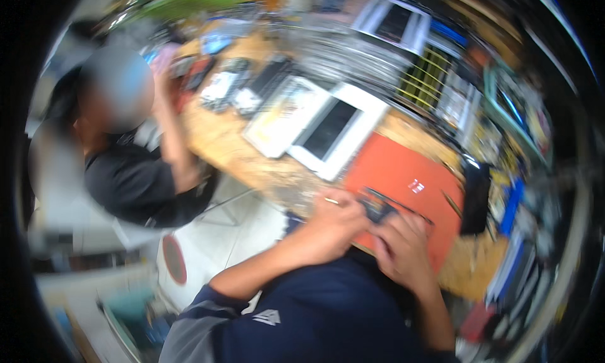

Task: The person disassembles a smartphone, removes the back cover and battery, and then wraps the device in bubble wrap. They also handle other phone components and tools on the workbench.

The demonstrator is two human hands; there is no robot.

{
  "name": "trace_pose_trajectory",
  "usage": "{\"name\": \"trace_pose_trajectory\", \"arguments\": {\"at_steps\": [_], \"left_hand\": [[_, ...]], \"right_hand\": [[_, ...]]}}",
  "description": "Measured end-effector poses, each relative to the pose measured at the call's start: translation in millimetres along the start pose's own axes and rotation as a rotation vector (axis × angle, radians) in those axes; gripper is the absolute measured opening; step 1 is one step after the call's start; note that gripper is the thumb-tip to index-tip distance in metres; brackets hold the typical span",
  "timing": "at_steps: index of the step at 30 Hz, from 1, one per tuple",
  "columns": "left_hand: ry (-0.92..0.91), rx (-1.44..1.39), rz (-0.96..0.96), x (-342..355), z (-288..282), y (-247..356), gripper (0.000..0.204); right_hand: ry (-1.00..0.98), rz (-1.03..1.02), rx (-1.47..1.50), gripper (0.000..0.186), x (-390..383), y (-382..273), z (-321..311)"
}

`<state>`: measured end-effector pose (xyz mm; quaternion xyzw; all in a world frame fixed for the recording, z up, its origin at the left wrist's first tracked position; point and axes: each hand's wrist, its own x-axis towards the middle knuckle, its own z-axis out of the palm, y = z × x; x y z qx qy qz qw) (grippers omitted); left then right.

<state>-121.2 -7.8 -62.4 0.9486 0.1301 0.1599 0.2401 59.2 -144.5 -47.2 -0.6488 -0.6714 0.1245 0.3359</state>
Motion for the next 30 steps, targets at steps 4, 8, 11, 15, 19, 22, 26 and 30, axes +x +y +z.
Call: {"name": "trace_pose_trajectory", "arguments": {"at_steps": [4, 8, 11, 15, 19, 22, 26, 30], "left_hand": [[0.141, -0.126, 0.036, 2, 16, -3, 0.011], [0.302, -0.064, 0.088, 9, 33, -4, 0.016], [0.373, -0.088, 0.071, 4, 42, -1, 0.013], [0.390, -0.056, 0.035, -1, 50, 1, 0.010], [0.428, -0.033, 0.021, -2, 54, 1, 0.011], [0.434, -0.046, 0.026, 0, 57, 0, 0.012], [0.425, -0.079, 0.023, 3, 61, -2, 0.007], [0.453, -0.079, 0.023, 4, 63, -2, 0.005]], "right_hand": [[-0.014, -0.014, 0.003, 0.016, 2, -1, 1], [-0.016, 0.005, 0.007, 0.014, 1, 9, 2], [-0.018, -0.017, 0.013, 0.014, -5, 15, 4], [-0.049, -0.023, 0.023, 0.011, -9, 21, 4], [-0.036, 0.044, 0.053, 0.010, -10, 18, 7], [-0.012, 0.051, 0.042, 0.011, -11, 19, 9], [-0.070, -0.002, 0.020, 0.010, -10, 26, 5], [-0.099, 0.071, 0.045, 0.008, -9, 26, 2]]}}
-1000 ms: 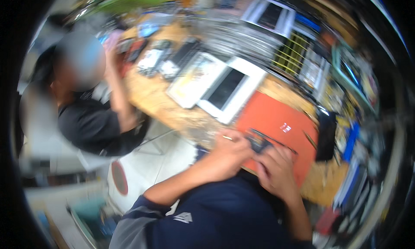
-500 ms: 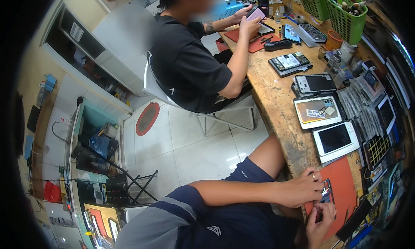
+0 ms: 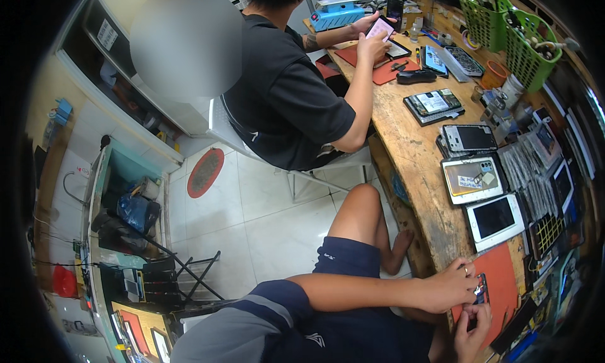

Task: The person disassembles a smartphone, removes the back cover and battery, and then wraps the device in bubble wrap. They also handle other phone components and tools on the workbench.

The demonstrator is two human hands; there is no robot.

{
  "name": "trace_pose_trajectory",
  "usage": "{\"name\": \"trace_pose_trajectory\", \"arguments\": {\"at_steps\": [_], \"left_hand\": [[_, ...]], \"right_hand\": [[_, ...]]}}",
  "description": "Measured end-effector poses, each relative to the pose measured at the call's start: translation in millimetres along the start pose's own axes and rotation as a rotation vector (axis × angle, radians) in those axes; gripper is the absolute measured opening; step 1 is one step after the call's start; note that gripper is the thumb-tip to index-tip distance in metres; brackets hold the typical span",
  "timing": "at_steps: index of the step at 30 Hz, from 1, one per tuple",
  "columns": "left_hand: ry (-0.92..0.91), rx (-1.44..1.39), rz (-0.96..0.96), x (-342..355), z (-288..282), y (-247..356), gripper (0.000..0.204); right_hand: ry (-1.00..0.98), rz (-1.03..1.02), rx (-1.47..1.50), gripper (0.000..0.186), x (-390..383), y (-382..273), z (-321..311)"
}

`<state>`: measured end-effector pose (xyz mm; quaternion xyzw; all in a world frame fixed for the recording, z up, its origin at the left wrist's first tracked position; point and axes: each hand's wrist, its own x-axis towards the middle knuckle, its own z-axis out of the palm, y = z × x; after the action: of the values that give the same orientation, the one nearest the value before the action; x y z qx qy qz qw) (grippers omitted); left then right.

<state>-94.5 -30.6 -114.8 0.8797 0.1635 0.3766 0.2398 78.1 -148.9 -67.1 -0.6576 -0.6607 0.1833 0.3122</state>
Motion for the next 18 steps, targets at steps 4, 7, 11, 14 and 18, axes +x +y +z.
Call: {"name": "trace_pose_trajectory", "arguments": {"at_steps": [4, 7, 11, 14, 18], "left_hand": [[0.013, -0.035, -0.016, 0, -1, 2, 0.008], [0.050, -0.036, -0.021, 0, -2, 4, 0.008], [0.064, -0.055, -0.023, 0, -5, 6, 0.008], [0.051, -0.066, -0.032, 0, -6, 7, 0.008], [0.076, -0.059, -0.040, 0, -8, 9, 0.007]], "right_hand": [[-0.045, 0.095, 0.052, 0.007, 3, -7, -4], [-0.080, 0.142, 0.075, 0.007, 7, -13, -8], [-0.123, 0.209, 0.087, 0.008, 9, -19, -13], [-0.122, 0.235, 0.095, 0.010, 9, -23, -14], [-0.137, 0.264, 0.086, 0.010, 10, -25, -15]]}}
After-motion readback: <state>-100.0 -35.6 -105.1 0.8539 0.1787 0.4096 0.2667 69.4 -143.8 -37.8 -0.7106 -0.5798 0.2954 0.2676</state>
